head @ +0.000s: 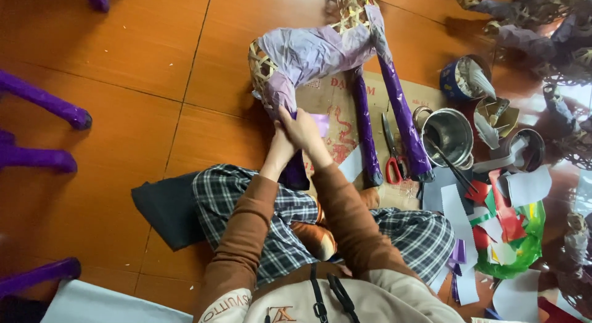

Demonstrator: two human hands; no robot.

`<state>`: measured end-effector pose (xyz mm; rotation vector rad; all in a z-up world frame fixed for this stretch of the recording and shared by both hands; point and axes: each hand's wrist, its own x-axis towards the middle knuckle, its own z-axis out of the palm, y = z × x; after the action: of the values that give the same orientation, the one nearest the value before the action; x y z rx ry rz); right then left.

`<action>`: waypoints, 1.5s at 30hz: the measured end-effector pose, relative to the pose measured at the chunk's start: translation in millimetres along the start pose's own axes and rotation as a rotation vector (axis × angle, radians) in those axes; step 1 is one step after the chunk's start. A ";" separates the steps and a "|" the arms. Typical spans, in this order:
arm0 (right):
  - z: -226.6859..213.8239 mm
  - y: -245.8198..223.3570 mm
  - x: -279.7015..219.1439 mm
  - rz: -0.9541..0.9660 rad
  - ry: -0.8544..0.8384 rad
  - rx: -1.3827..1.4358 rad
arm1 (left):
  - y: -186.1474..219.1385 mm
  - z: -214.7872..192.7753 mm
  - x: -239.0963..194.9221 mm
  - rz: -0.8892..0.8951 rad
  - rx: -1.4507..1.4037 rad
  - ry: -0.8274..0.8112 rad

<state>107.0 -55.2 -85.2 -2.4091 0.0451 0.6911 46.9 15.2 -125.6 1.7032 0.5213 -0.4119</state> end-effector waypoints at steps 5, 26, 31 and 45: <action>-18.6 -10.3 11.8 0.181 -0.322 0.718 | 31.0 -17.4 -36.5 0.096 -0.394 -0.035; 12.0 2.5 14.9 0.332 -0.500 1.515 | 70.3 -91.3 -41.2 0.416 -0.368 0.664; -8.7 -29.2 -20.7 0.055 -0.316 1.171 | 110.4 -108.8 -15.0 0.622 -0.192 0.837; -4.6 18.5 51.3 -0.156 0.389 0.640 | 91.7 -74.6 -14.9 0.473 -0.556 0.444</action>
<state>149.8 -66.0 -117.6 -1.8623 0.2038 0.0945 84.1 72.7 -28.1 1.3069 0.4723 0.4322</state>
